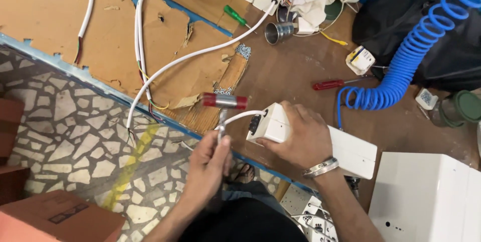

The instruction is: Assembling white metal electronic enclosures by securing wires and fastening components with a pneumatic screwdriver and hammer.

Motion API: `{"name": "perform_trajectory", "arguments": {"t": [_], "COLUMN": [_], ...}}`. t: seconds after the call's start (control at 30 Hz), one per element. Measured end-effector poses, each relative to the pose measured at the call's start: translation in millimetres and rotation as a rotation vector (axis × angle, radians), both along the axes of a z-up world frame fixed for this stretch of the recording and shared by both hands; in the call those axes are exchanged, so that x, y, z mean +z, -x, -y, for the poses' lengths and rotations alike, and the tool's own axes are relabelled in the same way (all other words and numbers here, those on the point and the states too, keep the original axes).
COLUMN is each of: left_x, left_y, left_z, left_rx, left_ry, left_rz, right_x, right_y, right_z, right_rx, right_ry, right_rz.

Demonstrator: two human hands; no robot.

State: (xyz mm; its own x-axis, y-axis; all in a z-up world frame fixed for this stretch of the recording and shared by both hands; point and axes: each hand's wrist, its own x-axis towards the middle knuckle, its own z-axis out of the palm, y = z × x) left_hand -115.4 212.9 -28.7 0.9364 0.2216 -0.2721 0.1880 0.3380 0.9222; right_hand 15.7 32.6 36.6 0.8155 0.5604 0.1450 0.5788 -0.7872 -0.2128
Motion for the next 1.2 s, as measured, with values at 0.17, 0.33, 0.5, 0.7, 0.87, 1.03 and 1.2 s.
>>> {"name": "perform_trajectory", "arguments": {"t": [0.17,0.33,0.5,0.7,0.87,1.03,1.2], "left_x": [-13,-19,-11,6,62,92,71], "left_y": [-6,-3,-3,-8,-22,-31,-79], "left_z": [18,15,12,14,25,32,3], "left_rx": [-0.087,-0.093,-0.152,-0.164,-0.005,-0.164,-0.368], "left_ry": [0.087,0.145,0.042,-0.095,-0.095,-0.530,-0.769], "left_rz": [-0.043,-0.035,-0.042,0.048,0.108,0.616,0.695], "right_x": [-3,-3,0,11,42,-42,-92], "right_y": [-1,-1,1,9,63,101,117], "right_z": [3,4,2,0,6,46,85], "right_rx": [0.004,0.031,-0.003,-0.022,0.001,0.088,-0.554], "right_ry": [-0.032,-0.061,-0.054,-0.097,-0.412,-0.601,-0.947], "right_rz": [0.034,0.049,0.033,0.009,0.084,-0.310,-0.631]}}
